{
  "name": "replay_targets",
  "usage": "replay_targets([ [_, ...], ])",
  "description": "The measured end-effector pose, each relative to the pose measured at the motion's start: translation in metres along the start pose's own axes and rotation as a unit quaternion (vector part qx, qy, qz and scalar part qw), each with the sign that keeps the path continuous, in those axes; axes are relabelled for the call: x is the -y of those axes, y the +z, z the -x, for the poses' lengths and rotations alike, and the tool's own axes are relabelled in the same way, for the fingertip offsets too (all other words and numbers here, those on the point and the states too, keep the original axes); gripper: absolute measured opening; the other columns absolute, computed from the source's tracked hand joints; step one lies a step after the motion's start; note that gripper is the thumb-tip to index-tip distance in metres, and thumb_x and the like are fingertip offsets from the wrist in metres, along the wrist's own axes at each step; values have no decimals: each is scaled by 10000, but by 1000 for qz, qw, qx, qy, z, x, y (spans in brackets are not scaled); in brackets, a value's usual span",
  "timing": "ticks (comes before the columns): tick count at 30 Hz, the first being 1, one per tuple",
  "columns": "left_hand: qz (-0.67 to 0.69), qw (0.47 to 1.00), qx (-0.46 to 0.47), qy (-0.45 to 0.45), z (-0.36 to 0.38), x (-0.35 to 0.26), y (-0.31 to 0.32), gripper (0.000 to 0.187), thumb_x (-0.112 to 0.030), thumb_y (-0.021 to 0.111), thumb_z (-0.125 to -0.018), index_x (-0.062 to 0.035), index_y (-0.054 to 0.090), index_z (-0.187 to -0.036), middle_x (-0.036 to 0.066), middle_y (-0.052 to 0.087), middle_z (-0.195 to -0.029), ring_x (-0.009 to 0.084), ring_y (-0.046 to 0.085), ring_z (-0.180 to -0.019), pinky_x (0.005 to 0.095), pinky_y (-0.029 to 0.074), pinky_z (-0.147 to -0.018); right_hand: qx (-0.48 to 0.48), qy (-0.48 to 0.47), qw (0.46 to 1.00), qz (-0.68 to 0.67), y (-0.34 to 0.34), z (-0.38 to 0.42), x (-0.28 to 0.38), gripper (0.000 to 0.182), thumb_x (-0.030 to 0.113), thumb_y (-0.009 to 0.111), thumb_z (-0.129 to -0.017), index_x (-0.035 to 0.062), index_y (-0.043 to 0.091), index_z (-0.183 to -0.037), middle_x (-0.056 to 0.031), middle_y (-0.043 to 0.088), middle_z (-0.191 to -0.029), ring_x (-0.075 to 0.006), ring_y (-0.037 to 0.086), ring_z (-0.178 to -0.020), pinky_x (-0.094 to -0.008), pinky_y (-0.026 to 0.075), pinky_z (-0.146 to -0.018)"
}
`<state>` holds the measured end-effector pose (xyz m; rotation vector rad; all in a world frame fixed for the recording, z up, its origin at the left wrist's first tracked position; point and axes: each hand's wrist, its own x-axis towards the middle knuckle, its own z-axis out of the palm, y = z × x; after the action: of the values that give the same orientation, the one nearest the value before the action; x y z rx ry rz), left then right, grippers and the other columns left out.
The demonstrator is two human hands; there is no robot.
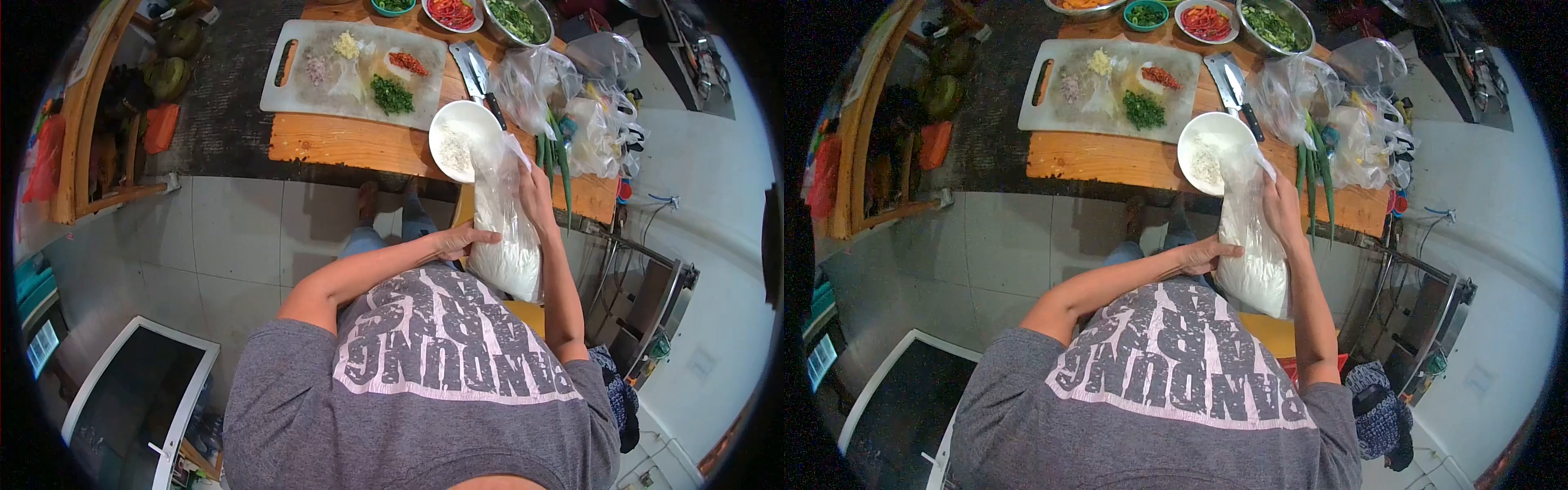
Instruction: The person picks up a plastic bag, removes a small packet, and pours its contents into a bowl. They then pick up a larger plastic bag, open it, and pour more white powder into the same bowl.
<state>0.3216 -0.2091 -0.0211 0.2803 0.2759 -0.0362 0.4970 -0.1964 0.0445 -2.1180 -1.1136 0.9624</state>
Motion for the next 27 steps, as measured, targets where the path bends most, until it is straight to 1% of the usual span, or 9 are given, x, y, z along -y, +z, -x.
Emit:
replay_targets([
  [2,-2,1000,-1,-7,1,2,0,856,-359,757,-777,-120,252,-1425,87,441,-1338,236,412,-1260,431,360,-1044,6,-20,999,25,0,-4,-10,380,206,380,-967,-19,550,-1221,-195,647,-1032,-278,615,-941,-367,439,-850],
  [5,-12,1000,-9,-7,-2,4,-4,874,-370,765,-766,-117,251,-1426,88,437,-1344,237,406,-1267,434,361,-1040,-11,8,1000,3,1,-3,-5,380,207,380,-969,-22,554,-1218,-192,647,-1051,-262,613,-953,-362,439,-860],
  [11,-16,1000,1,-9,-3,3,-6,899,-388,778,-748,-114,255,-1426,88,439,-1349,233,420,-1260,431,389,-1013,-17,25,999,12,0,4,3,374,201,382,-970,-26,561,-1208,-196,646,-1052,-260,611,-958,-349,439,-866],
  [13,-22,1000,-9,-3,1,5,-6,895,-384,773,-755,-114,250,-1428,89,440,-1348,232,417,-1263,434,392,-1010,-17,14,1000,8,3,3,5,370,195,386,-968,-27,564,-1205,-195,649,-1033,-251,612,-938,-347,442,-852],
  [16,-8,1000,-2,-13,1,4,-6,915,-366,773,-756,-97,218,-1433,104,402,-1373,257,367,-1300,445,327,-1071,-25,-18,999,33,3,4,-1,364,188,389,-963,-28,573,-1192,-178,652,-971,-231,601,-874,-343,445,-811],
  [20,3,1000,10,-18,3,4,-5,903,-356,769,-763,-101,223,-1435,106,397,-1379,261,371,-1298,443,328,-1072,-49,-13,999,10,4,12,15,354,181,389,-959,-25,593,-1164,-137,634,-860,-192,560,-745,-328,442,-724],
  [23,2,1000,7,-20,4,2,-2,885,-348,768,-766,-99,240,-1430,106,406,-1375,261,376,-1295,440,330,-1072,-54,-63,996,25,7,7,-9,347,176,392,-957,-21,606,-1147,-110,617,-817,-163,523,-676,-316,431,-662],
  [26,2,1000,1,-21,3,9,-7,871,-344,769,-766,-96,256,-1425,108,416,-1369,259,381,-1292,437,331,-1072,-26,-5,999,37,4,8,1,345,171,395,-953,-21,609,-1143,-115,622,-817,-169,543,-682,-319,440,-670],
  [27,1,1000,-3,-24,2,10,-7,868,-345,768,-767,-96,259,-1424,107,418,-1369,256,381,-1292,437,331,-1072,-37,-12,999,28,4,10,1,344,170,397,-951,-23,609,-1142,-115,622,-816,-171,548,-688,-321,441,-674],
])
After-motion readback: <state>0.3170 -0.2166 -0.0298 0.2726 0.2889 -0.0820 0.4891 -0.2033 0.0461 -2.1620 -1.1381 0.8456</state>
